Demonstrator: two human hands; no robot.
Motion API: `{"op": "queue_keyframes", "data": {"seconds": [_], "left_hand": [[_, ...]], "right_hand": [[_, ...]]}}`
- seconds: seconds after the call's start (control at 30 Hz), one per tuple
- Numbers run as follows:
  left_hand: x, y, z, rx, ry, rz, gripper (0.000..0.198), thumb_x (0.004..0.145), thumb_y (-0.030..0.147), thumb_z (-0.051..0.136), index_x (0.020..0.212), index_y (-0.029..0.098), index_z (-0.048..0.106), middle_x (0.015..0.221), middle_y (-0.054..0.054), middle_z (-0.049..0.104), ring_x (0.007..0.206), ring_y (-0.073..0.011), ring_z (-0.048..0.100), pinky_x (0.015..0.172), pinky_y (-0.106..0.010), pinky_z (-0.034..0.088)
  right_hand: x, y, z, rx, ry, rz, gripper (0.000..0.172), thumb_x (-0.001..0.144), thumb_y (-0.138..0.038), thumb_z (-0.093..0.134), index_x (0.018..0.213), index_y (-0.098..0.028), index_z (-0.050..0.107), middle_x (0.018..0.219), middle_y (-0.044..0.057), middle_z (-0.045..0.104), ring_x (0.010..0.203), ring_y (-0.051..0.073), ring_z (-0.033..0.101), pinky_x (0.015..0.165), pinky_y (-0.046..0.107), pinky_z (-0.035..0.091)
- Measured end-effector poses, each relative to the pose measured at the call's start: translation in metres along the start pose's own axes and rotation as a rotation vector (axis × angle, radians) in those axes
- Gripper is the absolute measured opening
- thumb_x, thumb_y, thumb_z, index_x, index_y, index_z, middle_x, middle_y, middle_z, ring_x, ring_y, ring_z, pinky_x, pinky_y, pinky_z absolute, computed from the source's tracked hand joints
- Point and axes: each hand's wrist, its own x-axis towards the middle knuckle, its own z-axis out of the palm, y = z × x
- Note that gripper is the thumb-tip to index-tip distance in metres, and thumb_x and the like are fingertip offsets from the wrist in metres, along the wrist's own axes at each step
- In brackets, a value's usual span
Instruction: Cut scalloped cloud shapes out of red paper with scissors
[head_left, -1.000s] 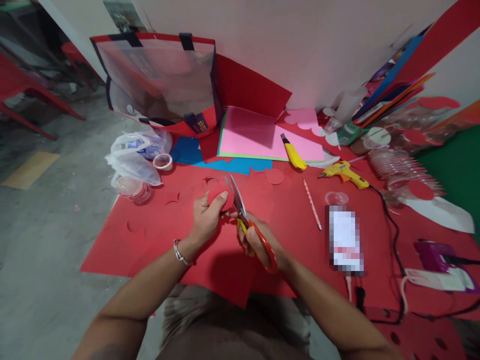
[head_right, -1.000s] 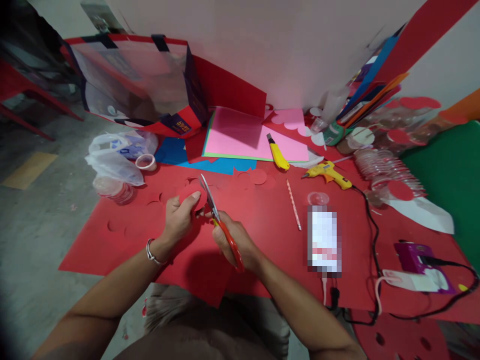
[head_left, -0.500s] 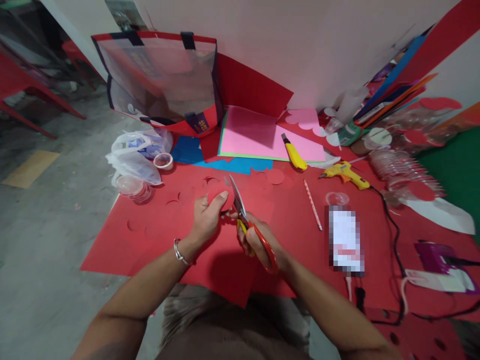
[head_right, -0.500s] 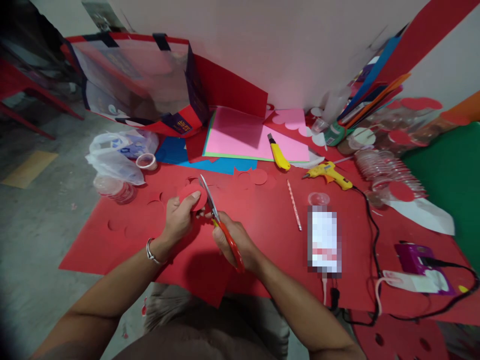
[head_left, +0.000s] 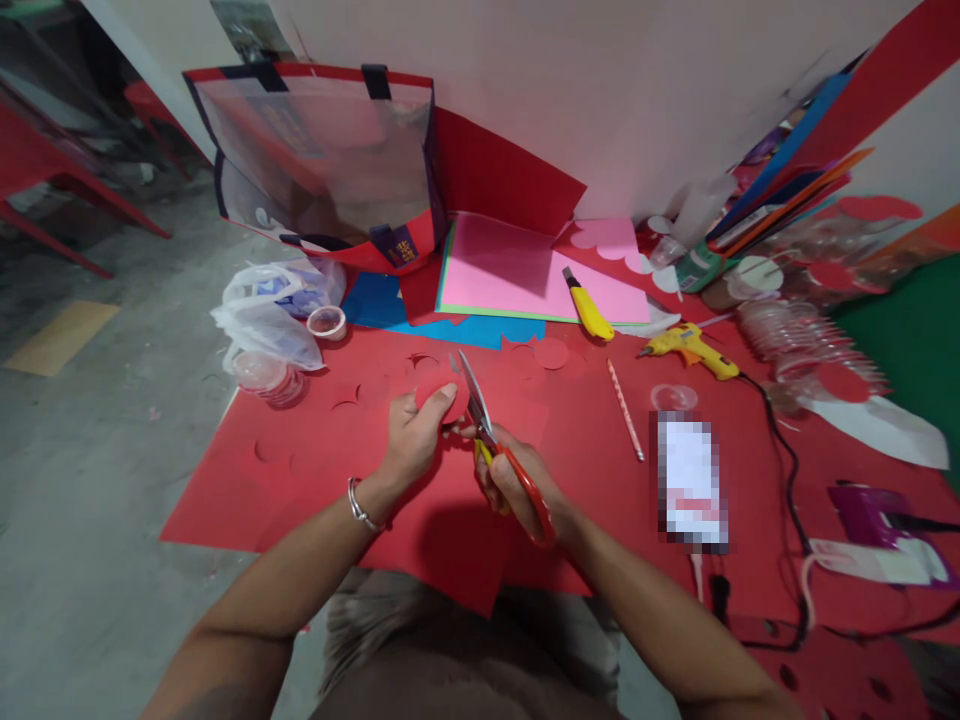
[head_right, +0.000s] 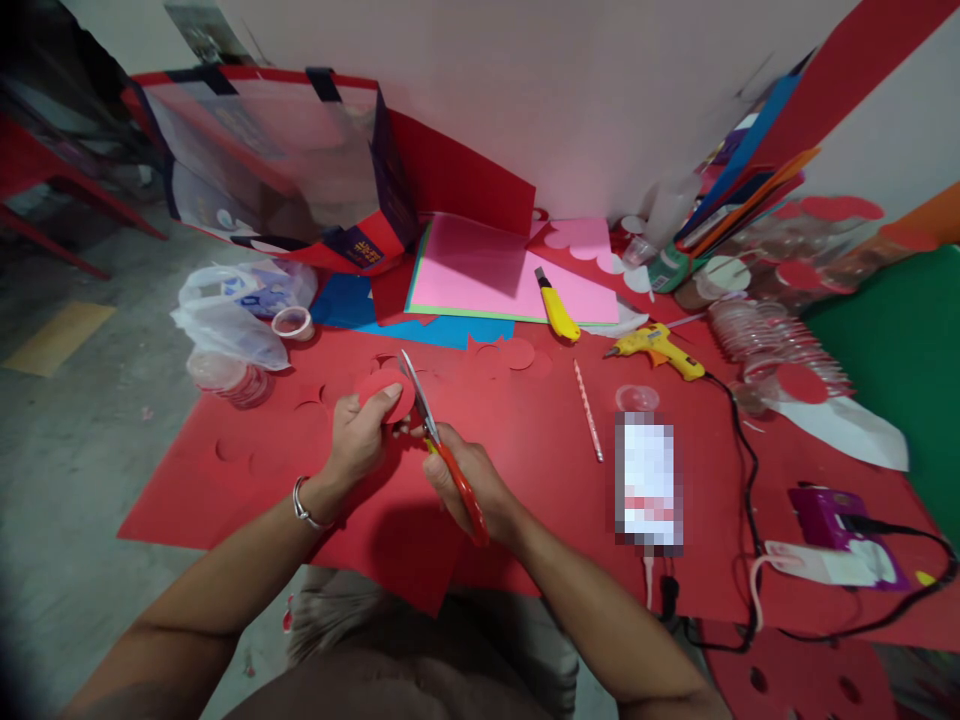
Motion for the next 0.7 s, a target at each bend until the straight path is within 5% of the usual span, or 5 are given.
{"op": "queue_keyframes", "data": {"seconds": [0.7], "left_hand": [[0.0011, -0.0018, -0.0037, 0.058, 0.002, 0.023, 0.043, 0.087, 0.051, 0.086, 0.067, 0.018, 0.067, 0.063, 0.001, 0.062, 0.055, -0.0116, 0.054, 0.054, -0.025, 0.049]], "right_hand": [[0.0009, 0.0012, -0.0022, 0.045, 0.008, 0.005, 0.065, 0.108, -0.079, 0.056, 0.14, -0.022, 0.066, 0.069, -0.006, 0.052, 0.05, 0.012, 0.048, 0.048, 0.025, 0.045]]}}
